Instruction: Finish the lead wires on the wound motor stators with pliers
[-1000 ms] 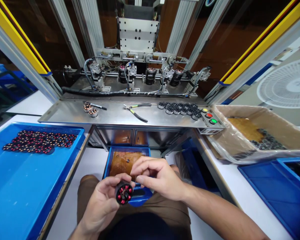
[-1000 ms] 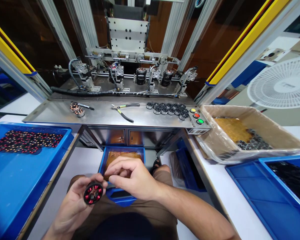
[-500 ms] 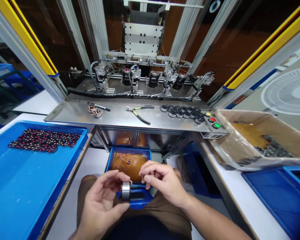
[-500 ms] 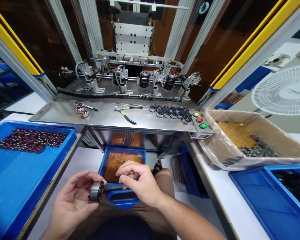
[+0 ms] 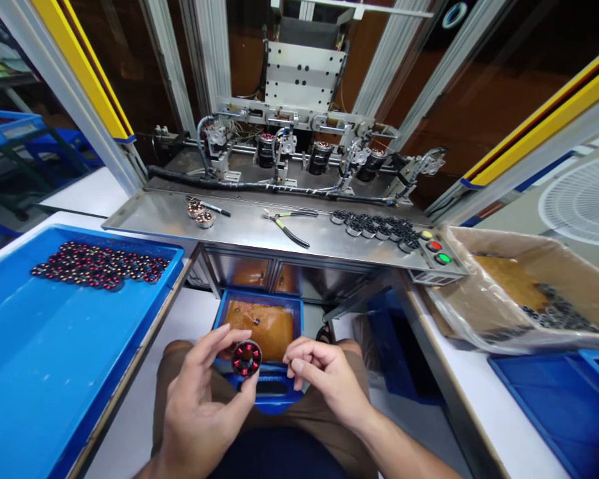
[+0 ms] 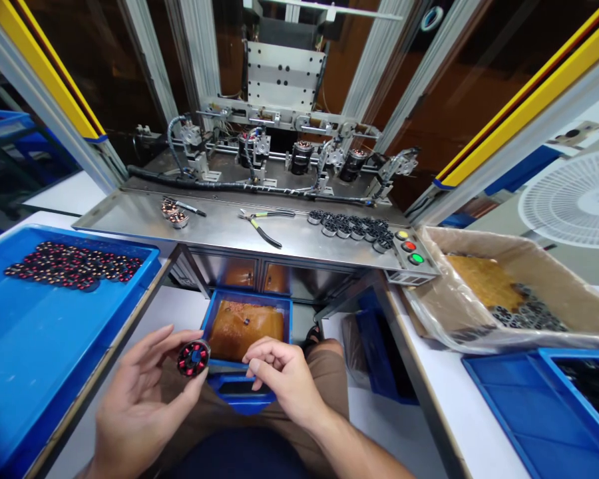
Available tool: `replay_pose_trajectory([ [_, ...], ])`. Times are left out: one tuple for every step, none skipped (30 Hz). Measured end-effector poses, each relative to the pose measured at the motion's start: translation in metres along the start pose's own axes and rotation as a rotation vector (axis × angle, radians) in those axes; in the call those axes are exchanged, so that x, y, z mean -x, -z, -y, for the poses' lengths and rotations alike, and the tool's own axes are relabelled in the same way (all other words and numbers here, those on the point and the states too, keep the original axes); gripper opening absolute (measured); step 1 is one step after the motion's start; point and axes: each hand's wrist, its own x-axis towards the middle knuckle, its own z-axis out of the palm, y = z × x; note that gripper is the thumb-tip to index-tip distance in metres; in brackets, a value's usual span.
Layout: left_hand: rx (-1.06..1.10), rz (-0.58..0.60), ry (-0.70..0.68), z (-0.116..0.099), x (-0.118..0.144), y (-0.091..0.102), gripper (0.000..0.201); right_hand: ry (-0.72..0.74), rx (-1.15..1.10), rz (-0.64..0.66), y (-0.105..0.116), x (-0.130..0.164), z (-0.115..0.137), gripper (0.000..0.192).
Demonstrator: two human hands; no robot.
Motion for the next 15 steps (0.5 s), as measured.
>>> replay_pose_trajectory([
  [-0.013,0.000,0.006,-0.0006,-0.0005,0.0000,0.069,-0.001,0.002,0.001,-0.0004,0.0000,-0.0002,0.015],
  [-0.025,0.000,0.009,-0.0011,-0.0010,0.0002,0.067,-0.002,0.004,0.002,-0.0009,0.0000,-0.0005,0.015],
  [-0.035,0.001,0.014,-0.0016,-0.0015,0.0004,0.066,-0.003,0.004,0.005,-0.0012,0.0001,-0.0008,0.015],
  [-0.041,0.002,0.019,-0.0020,-0.0019,0.0006,0.065,-0.003,0.003,0.006,-0.0015,0.0003,-0.0012,0.016],
  [-0.043,0.002,0.025,-0.0025,-0.0024,0.0007,0.064,-0.003,0.001,0.008,-0.0017,0.0006,-0.0015,0.016],
  [-0.041,0.002,0.035,-0.0030,-0.0027,0.0008,0.064,-0.003,-0.002,0.008,-0.0018,0.0010,-0.0020,0.016],
  [-0.035,0.001,0.048,-0.0037,-0.0031,0.0009,0.063,-0.005,-0.004,0.006,-0.0018,0.0014,-0.0024,0.016],
  [-0.027,0.001,0.058,-0.0044,-0.0034,0.0008,0.062,-0.007,-0.005,0.002,-0.0017,0.0018,-0.0028,0.016],
  [-0.020,0.000,0.067,-0.0051,-0.0038,0.0007,0.062,-0.009,-0.006,-0.001,-0.0015,0.0022,-0.0031,0.016],
  [-0.013,0.001,0.075,-0.0058,-0.0041,0.0005,0.061,-0.012,-0.006,-0.004,-0.0013,0.0025,-0.0034,0.016],
  [-0.005,0.003,0.082,-0.0064,-0.0043,0.0002,0.060,-0.014,-0.006,-0.005,-0.0010,0.0027,-0.0036,0.016],
  [0.002,0.006,0.087,-0.0069,-0.0045,-0.0001,0.059,-0.015,-0.004,-0.004,-0.0007,0.0029,-0.0039,0.016],
  [0.009,0.008,0.094,-0.0072,-0.0046,-0.0003,0.059,-0.015,-0.003,-0.004,-0.0004,0.0029,-0.0041,0.016],
  [0.017,0.010,0.102,-0.0074,-0.0046,-0.0005,0.059,-0.015,-0.003,-0.004,-0.0002,0.0029,-0.0043,0.016],
  [0.025,0.012,0.110,-0.0075,-0.0046,-0.0007,0.058,-0.015,-0.005,-0.004,0.0000,0.0028,-0.0045,0.016],
])
